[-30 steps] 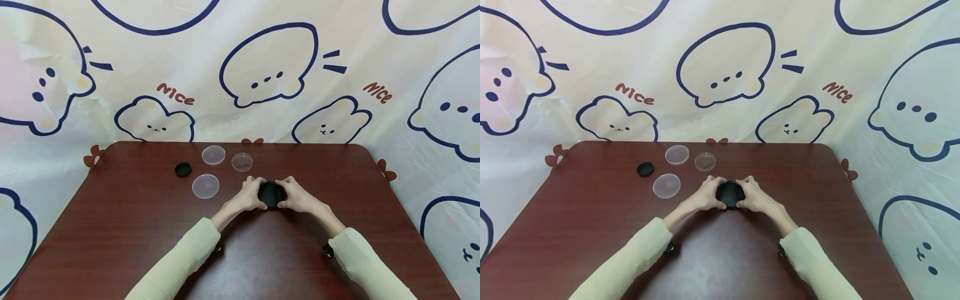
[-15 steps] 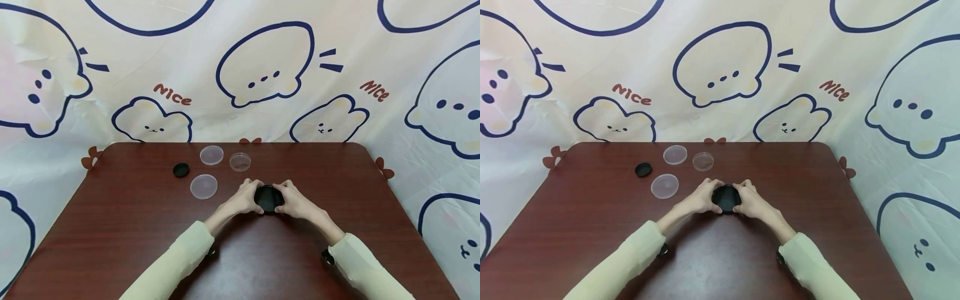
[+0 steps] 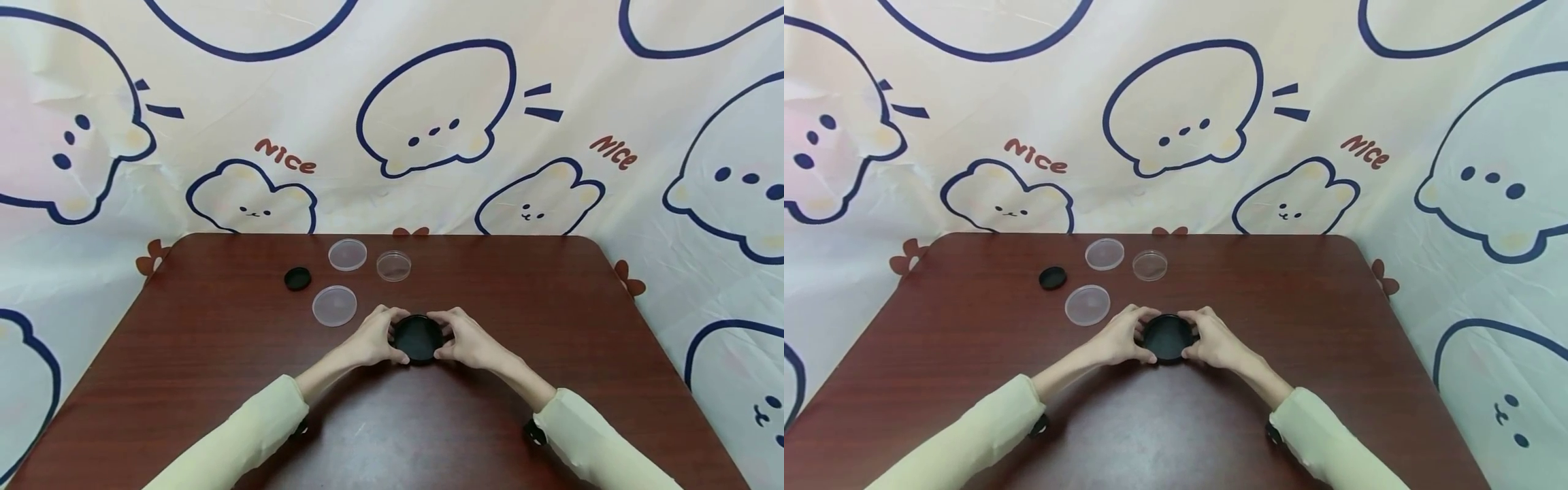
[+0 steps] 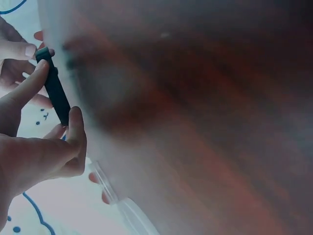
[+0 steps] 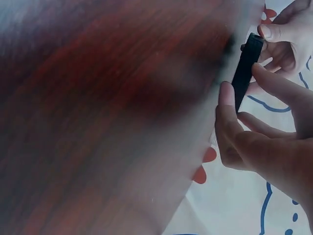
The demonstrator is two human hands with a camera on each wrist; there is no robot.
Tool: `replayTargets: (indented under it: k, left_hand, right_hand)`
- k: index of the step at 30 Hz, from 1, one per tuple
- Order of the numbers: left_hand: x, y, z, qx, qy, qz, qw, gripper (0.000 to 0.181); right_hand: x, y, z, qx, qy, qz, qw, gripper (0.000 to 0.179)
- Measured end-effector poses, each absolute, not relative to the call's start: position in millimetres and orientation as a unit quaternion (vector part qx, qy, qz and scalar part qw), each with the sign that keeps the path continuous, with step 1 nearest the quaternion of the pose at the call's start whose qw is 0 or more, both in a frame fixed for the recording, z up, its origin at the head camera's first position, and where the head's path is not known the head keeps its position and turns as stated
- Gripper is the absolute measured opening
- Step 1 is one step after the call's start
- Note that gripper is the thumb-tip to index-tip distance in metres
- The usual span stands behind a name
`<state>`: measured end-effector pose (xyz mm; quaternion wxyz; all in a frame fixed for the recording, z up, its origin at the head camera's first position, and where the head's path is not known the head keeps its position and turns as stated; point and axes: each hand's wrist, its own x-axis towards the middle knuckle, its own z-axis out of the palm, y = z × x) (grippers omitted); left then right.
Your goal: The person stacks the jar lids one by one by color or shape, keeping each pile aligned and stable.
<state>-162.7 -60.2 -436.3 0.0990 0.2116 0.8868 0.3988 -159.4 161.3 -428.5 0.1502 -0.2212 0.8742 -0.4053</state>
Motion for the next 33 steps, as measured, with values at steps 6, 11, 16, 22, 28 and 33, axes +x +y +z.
replayTargets:
  k: [6, 11, 16, 22, 28, 33]
  left_hand:
    - [-155, -63, -440, 0.218, 0.873, 0.427, 0.095, 0.074]
    - [-147, -63, -441, 0.231, 0.867, 0.43, 0.1, 0.072]
    - [-141, -63, -441, 0.236, 0.872, 0.417, 0.102, 0.071]
    - [-136, -64, -439, 0.229, 0.876, 0.412, 0.102, 0.072]
    - [-135, -66, -439, 0.225, 0.876, 0.412, 0.107, 0.072]
    - [-137, -68, -440, 0.23, 0.874, 0.414, 0.109, 0.071]
  right_hand:
    - [-154, 162, -430, -0.231, 0.869, -0.412, 0.144, 0.066]
    - [-149, 164, -432, -0.235, 0.873, -0.4, 0.15, 0.066]
    - [-145, 164, -433, -0.242, 0.871, -0.397, 0.158, 0.066]
    - [-144, 163, -435, -0.247, 0.87, -0.395, 0.159, 0.066]
    - [-144, 163, -435, -0.256, 0.867, -0.397, 0.158, 0.066]
    - [-144, 163, -437, -0.255, 0.868, -0.398, 0.154, 0.066]
